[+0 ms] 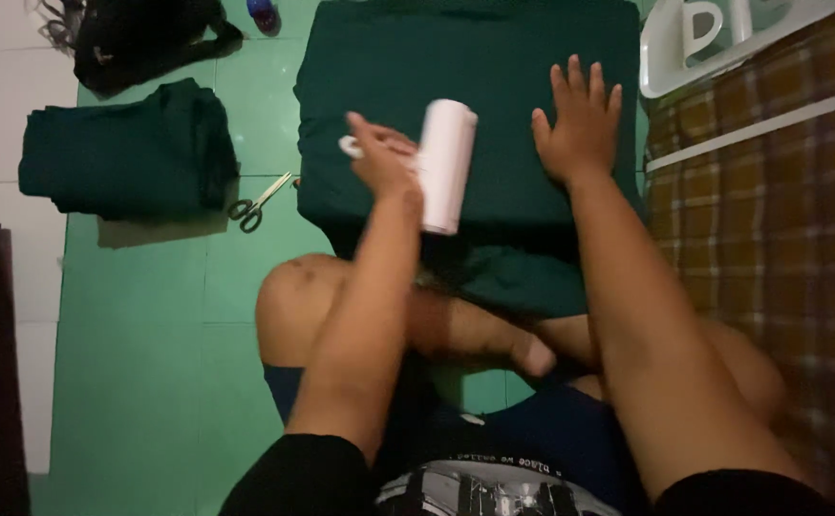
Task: Cleaning a folded green garment using a lint roller to remove dust and lint
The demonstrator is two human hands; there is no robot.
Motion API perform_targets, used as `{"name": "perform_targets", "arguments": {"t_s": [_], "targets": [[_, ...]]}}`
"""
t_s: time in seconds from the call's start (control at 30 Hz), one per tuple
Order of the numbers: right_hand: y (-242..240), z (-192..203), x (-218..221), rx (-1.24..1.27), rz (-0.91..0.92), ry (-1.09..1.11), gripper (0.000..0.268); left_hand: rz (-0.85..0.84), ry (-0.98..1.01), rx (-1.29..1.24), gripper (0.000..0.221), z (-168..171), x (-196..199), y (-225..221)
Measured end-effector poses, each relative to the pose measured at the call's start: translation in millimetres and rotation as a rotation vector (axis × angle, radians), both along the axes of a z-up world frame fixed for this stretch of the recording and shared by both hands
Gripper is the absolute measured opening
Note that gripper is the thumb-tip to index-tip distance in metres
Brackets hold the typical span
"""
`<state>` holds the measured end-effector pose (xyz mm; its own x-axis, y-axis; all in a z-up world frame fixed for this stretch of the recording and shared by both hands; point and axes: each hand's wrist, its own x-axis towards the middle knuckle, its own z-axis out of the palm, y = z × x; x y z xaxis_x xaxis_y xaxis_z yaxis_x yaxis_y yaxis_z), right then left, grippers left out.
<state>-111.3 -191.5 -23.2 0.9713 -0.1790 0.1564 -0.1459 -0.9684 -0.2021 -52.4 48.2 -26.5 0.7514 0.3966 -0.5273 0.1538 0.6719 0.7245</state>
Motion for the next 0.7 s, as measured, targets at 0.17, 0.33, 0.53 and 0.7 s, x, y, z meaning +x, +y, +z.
{"name": "perform_targets", "arguments": {"t_s": [0.17,0.33,0.53,0.7], "targets": [[-0.1,-1.1,-0.4,0.007,-0.031,0.062,0.064,0.113,-0.031,0.267,0.043,24.5,22.1,117.6],[-4.7,-6.5,1.4,0.002,0.025,-0.027,0.064,0.328,-0.275,0.207,0.047,14.3,45.5,196.4],[3.5,8.5,-4.0,0.025,-0.010,0.081,0.063,0.114,-0.239,0.050,0.045,56.0,-12.6,94.9],[-3.4,1.5,0.8,0.025,0.015,0.020,0.064,-0.056,-0.267,-0.247,0.051,-5.3,1.2,-8.8]]}}
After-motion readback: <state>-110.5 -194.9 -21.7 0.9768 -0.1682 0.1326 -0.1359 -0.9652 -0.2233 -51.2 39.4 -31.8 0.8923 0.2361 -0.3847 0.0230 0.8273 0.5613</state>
